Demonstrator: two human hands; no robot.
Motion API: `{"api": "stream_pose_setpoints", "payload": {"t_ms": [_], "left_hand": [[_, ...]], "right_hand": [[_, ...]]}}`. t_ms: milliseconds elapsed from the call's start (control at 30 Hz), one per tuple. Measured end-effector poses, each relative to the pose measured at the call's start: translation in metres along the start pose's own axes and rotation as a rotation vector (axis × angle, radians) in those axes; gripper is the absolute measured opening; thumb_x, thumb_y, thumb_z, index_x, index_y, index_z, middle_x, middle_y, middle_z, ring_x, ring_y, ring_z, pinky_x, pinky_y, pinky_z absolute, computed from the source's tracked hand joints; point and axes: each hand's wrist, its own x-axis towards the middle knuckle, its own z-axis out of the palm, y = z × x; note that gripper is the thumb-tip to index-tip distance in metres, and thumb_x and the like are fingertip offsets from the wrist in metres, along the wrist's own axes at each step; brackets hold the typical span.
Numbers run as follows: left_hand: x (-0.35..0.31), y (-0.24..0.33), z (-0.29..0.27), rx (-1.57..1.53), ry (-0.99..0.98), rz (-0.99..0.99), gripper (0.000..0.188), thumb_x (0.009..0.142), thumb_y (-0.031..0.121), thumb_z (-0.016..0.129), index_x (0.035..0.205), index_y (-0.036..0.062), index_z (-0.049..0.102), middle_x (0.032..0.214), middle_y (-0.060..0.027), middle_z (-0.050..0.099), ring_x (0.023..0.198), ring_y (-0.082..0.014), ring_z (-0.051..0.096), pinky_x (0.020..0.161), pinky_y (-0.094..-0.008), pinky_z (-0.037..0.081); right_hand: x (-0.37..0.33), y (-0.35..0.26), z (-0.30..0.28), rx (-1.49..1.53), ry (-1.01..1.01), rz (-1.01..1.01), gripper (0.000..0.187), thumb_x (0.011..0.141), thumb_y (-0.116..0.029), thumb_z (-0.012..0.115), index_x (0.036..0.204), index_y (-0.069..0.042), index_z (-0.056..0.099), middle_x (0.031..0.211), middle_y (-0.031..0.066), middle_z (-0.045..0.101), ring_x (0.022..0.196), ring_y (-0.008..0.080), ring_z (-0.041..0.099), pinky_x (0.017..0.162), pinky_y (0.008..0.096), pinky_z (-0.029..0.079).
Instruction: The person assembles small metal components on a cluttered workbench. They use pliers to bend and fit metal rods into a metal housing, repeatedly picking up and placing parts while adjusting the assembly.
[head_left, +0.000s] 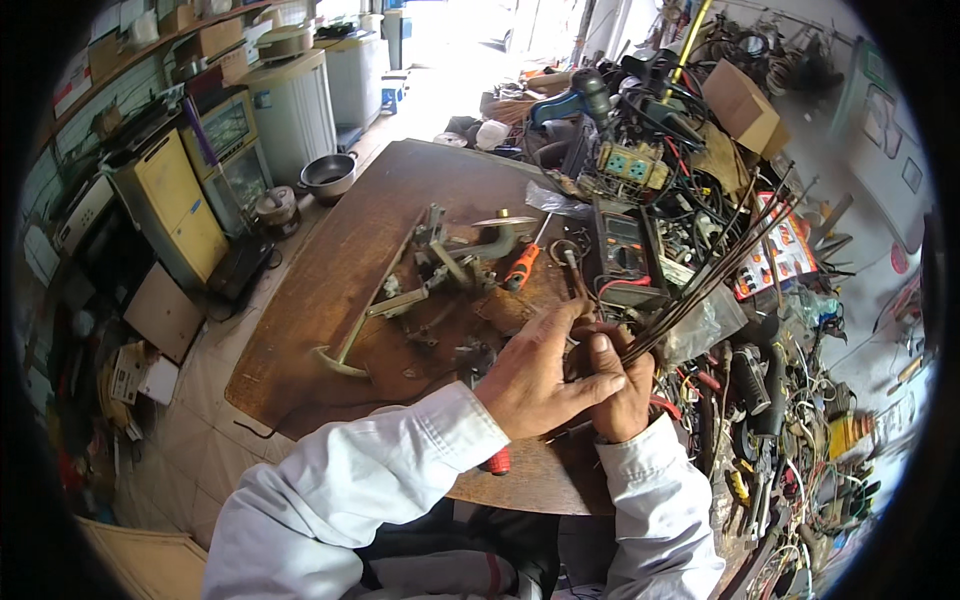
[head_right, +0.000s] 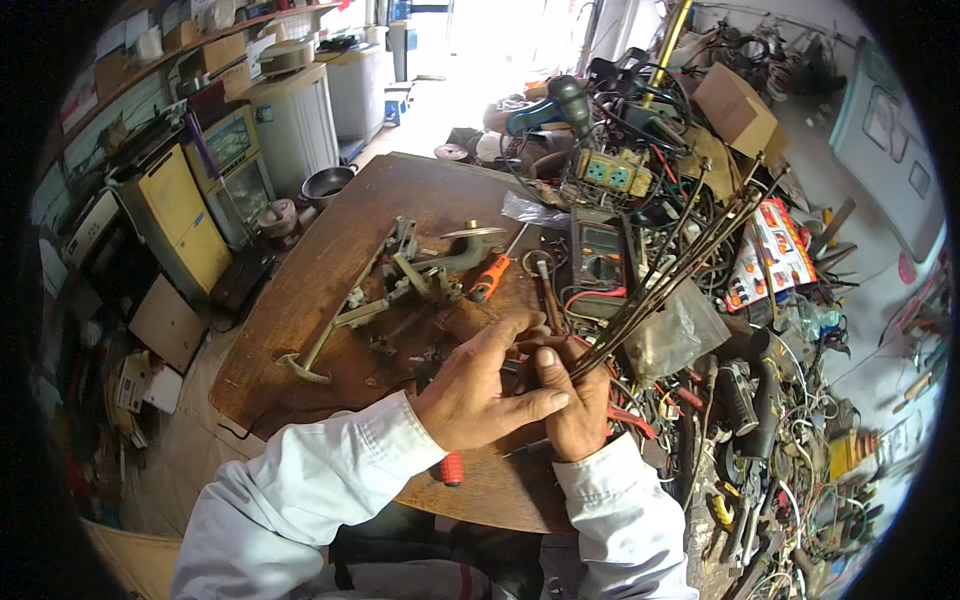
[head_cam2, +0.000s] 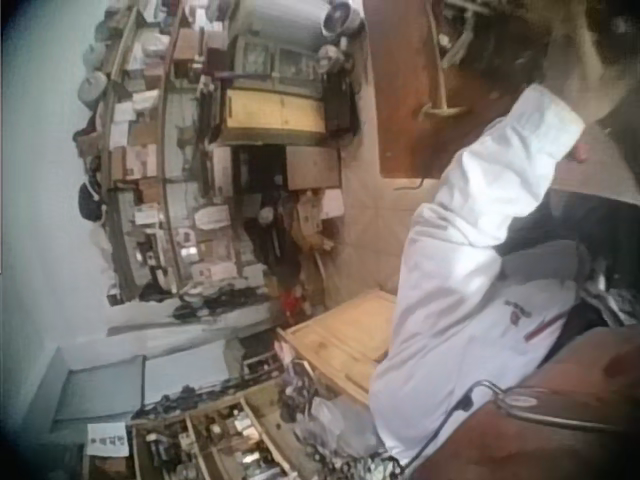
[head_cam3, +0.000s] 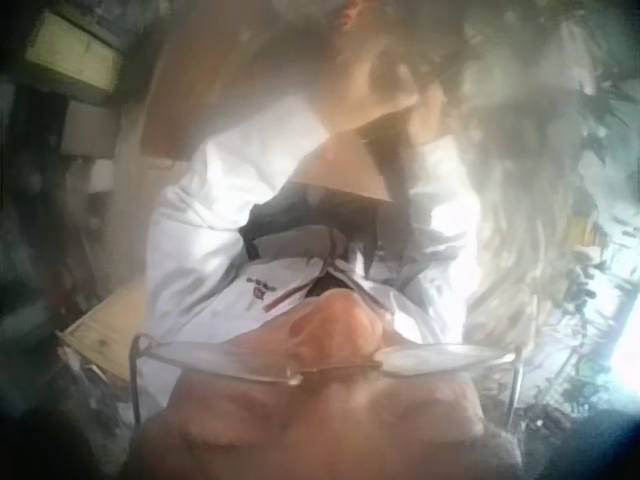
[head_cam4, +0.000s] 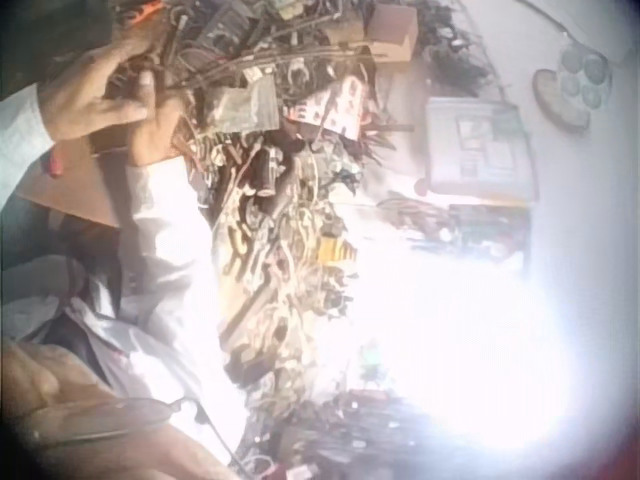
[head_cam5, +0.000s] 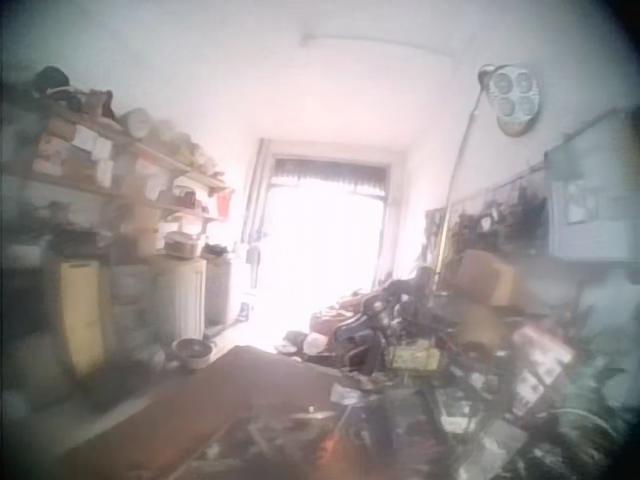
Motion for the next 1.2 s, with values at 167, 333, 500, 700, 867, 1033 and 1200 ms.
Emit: {"api": "stream_pose_setpoints", "payload": {"t_ms": [167,333,500,700,867,1033,1200], "left_hand": [[0.003,0.006,-0.003,-0.088,-0.092,-0.013,0.069,0.083,0.031,0.081,0.13,-0.0057,0.048,0.121,-0.0156,0.062,0.111,-0.0216,0.062,0.094,-0.0358,0.052],[0.004,0.005,-0.004,-0.072,-0.128,-0.02,0.069,0.082,0.034,0.081,0.13,-0.004,0.048,0.12,-0.0149,0.062,0.112,-0.0211,0.061,0.096,-0.035,0.05],[0.004,0.0,0.001,-0.194,-0.052,-0.041,0.061,0.083,0.028,0.08,0.127,-0.0025,0.051,0.11,-0.009,0.062,0.103,-0.0165,0.059,0.091,-0.0331,0.049],[0.007,0.011,-0.002,-0.233,0.006,-0.038,0.035,0.089,0.024,0.075,0.108,-0.0033,0.065,0.102,-0.0096,0.07,0.092,-0.0162,0.066,0.083,-0.0324,0.053],[0.003,0.009,-0.006,-0.141,-0.077,-0.099,0.029,0.103,0.019,0.051,0.101,-0.0027,0.069,0.093,-0.0102,0.073,0.089,-0.0175,0.068,0.083,-0.0333,0.053],[0.005,0.007,0.004,0.141,-0.073,0.141,0.025,0.094,0.02,0.062,0.108,-0.0003,0.067,0.108,-0.0192,0.068,0.103,-0.035,0.066,0.089,-0.0413,0.051],[0.002,-0.003,0.004,0.306,-0.021,0.223,0.037,0.094,0.029,0.065,0.113,-0.0025,0.061,0.109,-0.022,0.063,0.104,-0.0419,0.06,0.091,-0.0465,0.049]], "right_hand": [[-0.001,-0.01,-0.004,0.256,0.048,-0.029,0.02,0.099,-0.012,0.061,0.109,0.004,0.068,0.09,0.0043,0.068,0.074,0.0093,0.058,0.065,0.0235,0.046],[0.001,-0.004,0.002,0.072,-0.111,0.011,0.018,0.097,-0.003,0.06,0.112,0.003,0.066,0.102,0.0057,0.068,0.092,0.0129,0.062,0.083,0.0288,0.052],[0.0,0.021,0.012,-0.051,-0.131,-0.123,0.027,0.095,-0.001,0.056,0.121,0.001,0.064,0.104,0.0084,0.069,0.099,0.0187,0.063,0.088,0.0337,0.05],[-0.008,0.018,0.015,-0.202,-0.214,-0.212,0.014,0.089,-0.005,0.061,0.099,0.004,0.065,0.088,0.0261,0.066,0.086,0.0432,0.067,0.069,0.0428,0.051],[-0.007,0.032,0.023,-0.229,-0.296,-0.232,0.02,0.09,-0.013,0.063,0.1,0.004,0.066,0.087,0.0262,0.066,0.084,0.0434,0.066,0.072,0.0449,0.052],[-0.006,0.031,0.018,0.023,-0.169,-0.246,0.026,0.09,0.003,0.049,0.112,0.003,0.061,0.102,0.0105,0.067,0.095,0.0214,0.063,0.083,0.0362,0.052],[-0.004,0.024,0.013,-0.005,-0.243,-0.122,0.017,0.092,-0.002,0.054,0.107,0.004,0.061,0.1,0.0102,0.068,0.094,0.0168,0.063,0.081,0.0332,0.052]]}}
